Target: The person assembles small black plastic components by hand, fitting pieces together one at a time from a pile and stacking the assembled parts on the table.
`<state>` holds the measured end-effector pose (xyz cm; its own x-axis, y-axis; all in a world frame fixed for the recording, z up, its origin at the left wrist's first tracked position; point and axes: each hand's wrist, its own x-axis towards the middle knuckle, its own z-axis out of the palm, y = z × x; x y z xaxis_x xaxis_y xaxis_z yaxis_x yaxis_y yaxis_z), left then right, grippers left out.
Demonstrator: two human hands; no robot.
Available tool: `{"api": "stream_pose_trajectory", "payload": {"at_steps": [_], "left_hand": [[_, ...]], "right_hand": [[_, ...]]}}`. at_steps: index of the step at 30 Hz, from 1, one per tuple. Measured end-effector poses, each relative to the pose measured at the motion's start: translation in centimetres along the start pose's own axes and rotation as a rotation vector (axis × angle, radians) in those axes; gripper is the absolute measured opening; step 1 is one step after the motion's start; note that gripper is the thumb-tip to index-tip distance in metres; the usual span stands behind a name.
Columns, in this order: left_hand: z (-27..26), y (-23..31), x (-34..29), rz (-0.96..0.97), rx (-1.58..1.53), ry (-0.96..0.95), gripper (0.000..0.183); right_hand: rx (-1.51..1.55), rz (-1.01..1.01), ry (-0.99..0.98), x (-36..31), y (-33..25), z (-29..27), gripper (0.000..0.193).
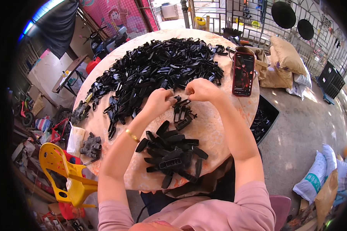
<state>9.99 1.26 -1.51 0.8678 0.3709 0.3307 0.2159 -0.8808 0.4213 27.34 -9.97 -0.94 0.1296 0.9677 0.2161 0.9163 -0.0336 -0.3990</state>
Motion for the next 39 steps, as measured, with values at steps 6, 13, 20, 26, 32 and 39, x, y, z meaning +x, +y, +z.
{"api": "stream_pose_trajectory", "payload": {"at_steps": [6,13,20,26,32,39], "left_hand": [[2.1,-0.7,1.3,-0.008,0.228,-0.118,0.023],[-0.8,-1.4,-2.0,-0.179,-0.403,0.255,0.027],[-3.0,-0.4,-5.7,-0.425,-1.061,0.037,0.03],[-2.9,0.2,-6.3,-0.397,-1.336,0.091,0.027],[-2.7,-0.9,-6.5,-0.326,-1.177,0.088,0.024],[-3.0,-0.4,-7.0,-0.372,-1.31,0.146,0.022]], "right_hand": [[-0.012,-0.038,-0.16,0.2,-1.9,1.3,0.025],[-0.093,-0.127,0.068,0.1,-3.9,1.7,0.014],[0.539,-0.276,0.34,-0.4,-7.9,2.7,0.028],[0.869,-0.177,0.331,0.1,-8.4,4.4,0.033],[0.901,-0.236,0.352,0.1,-9.0,4.5,0.03],[1.083,-0.112,0.398,0.0,-9.5,4.6,0.025]]}}
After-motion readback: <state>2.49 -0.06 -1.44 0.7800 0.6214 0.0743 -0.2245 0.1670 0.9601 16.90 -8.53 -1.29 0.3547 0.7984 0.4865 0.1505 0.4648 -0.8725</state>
